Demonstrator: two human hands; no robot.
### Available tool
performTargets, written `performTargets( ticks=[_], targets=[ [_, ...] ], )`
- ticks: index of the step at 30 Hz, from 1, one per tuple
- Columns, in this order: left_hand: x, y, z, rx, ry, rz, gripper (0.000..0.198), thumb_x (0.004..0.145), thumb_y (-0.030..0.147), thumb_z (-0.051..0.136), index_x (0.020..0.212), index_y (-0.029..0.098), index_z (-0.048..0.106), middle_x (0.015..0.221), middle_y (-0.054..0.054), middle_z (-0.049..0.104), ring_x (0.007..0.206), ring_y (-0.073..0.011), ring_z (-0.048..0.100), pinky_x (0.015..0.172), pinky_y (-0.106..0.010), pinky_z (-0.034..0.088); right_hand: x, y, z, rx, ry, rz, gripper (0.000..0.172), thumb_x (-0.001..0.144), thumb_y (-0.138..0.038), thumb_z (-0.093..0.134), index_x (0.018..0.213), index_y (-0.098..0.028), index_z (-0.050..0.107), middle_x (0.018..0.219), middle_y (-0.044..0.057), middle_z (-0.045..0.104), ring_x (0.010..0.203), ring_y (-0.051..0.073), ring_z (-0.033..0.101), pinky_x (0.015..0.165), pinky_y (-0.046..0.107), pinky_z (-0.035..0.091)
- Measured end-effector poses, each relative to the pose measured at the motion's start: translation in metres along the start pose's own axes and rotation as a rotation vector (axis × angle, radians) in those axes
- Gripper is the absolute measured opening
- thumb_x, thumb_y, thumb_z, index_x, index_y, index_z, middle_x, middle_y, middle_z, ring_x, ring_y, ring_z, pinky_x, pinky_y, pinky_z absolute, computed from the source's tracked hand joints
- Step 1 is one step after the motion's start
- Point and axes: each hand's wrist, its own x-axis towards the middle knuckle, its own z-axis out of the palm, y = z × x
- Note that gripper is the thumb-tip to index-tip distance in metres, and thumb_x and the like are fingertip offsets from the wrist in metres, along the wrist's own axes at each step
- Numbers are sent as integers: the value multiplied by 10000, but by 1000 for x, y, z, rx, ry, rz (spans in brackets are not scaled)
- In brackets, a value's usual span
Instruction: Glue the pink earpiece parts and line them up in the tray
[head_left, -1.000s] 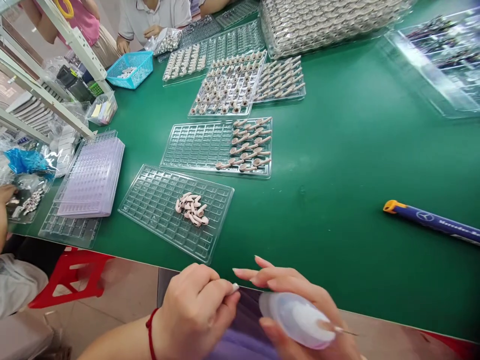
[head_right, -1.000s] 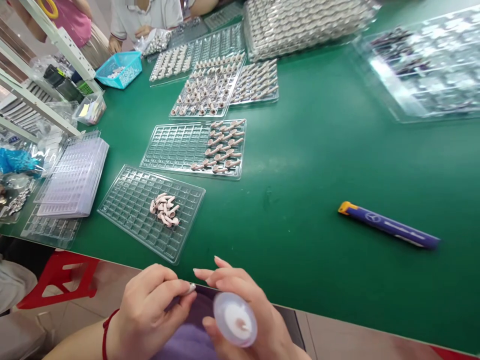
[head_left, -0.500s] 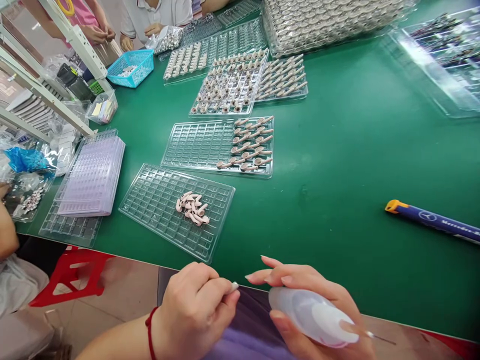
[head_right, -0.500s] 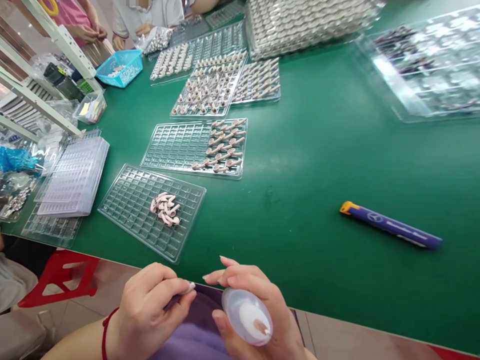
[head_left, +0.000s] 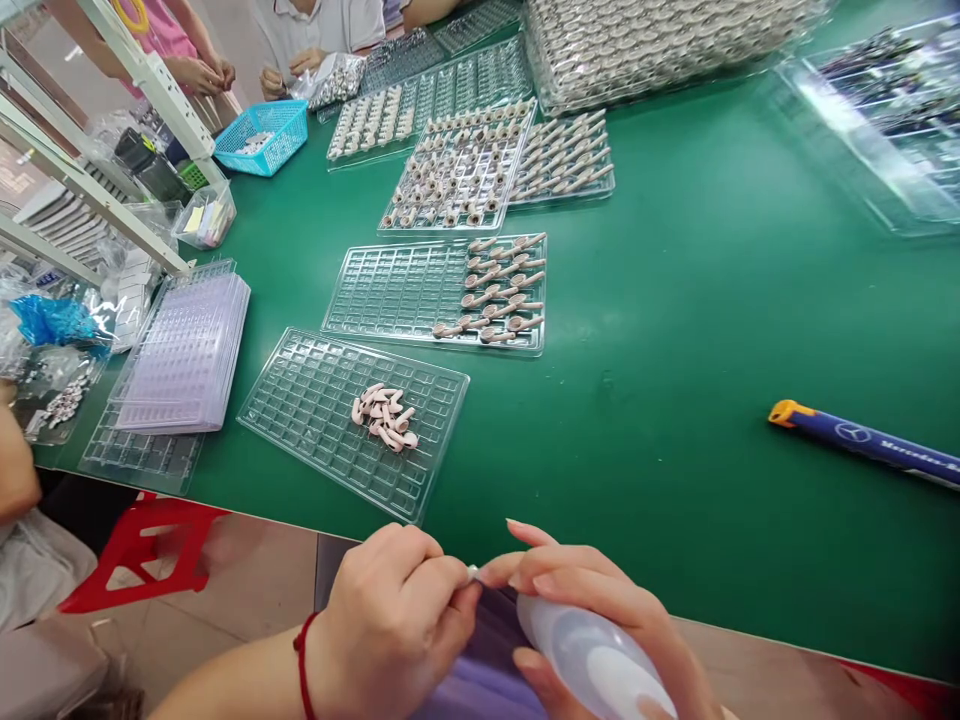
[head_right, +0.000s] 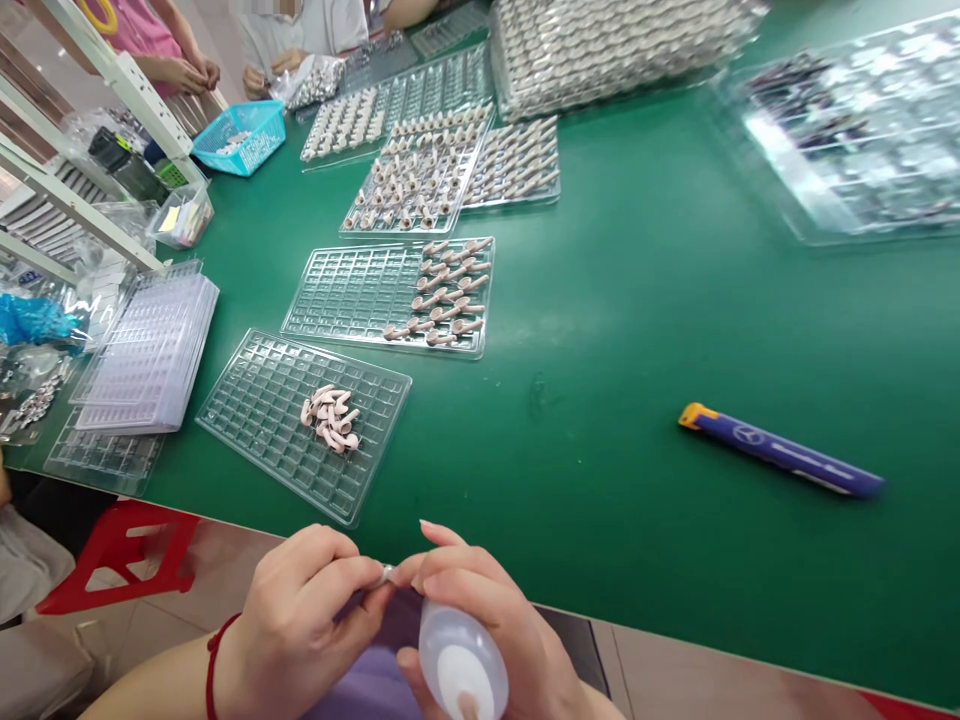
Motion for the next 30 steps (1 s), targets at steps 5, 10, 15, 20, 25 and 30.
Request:
performTargets(
  ticks=[5, 10, 15, 20, 25, 30],
  targets=[
    [1, 0, -1, -27, 12, -6, 98, 894, 119, 585, 815, 151, 632, 696, -28, 625, 583, -128, 564, 537, -234, 463, -4, 2, -2, 5, -5, 13, 482, 747, -49, 619, 1185, -210, 501, 853, 34, 687, 769, 205, 725, 923, 488, 573],
    [-2, -1, -1, -58, 15, -20, 57, 868, 109, 618, 837, 155, 629, 712, -28, 632, 601, -129, 571, 556, -228, 471, -11, 6, -5, 33, 19, 45, 487, 753, -34, 619, 1194, -206, 503, 885, 36, 666, 806, 196, 710, 975, 484, 544],
    [-2, 0, -2, -58, 29, -20, 57, 859, 105, 627, 838, 158, 628, 708, -28, 633, 600, -130, 571, 556, -226, 471, -18, 6, -7, 59, 1, 87, 529, 765, -24, 614, 1232, -237, 489, 920, 38, 663, 861, 224, 716, 1016, 550, 499],
    [1, 2, -4, -59, 31, -16, 71, 877, 108, 608, 828, 157, 624, 699, -27, 635, 590, -125, 570, 548, -221, 467, -14, 0, -7, 69, -6, 86, 537, 758, -19, 609, 1231, -233, 475, 925, 35, 665, 878, 225, 731, 1021, 508, 504],
    [-1, 3, -3, -58, 22, -8, 66, 883, 118, 603, 836, 159, 623, 701, -26, 638, 589, -126, 568, 555, -225, 469, -8, 1, -1, 32, -5, 0, 512, 740, -18, 602, 1205, -194, 478, 908, 51, 685, 840, 220, 739, 1009, 481, 514],
    [-3, 0, -2, -117, 30, -12, 35, 879, 140, 628, 864, 158, 654, 722, -28, 639, 609, -124, 579, 579, -222, 491, -8, 9, 0, -3, 27, 19, 488, 752, -24, 618, 1194, -183, 487, 935, 53, 664, 882, 211, 729, 1046, 464, 484]
  ],
)
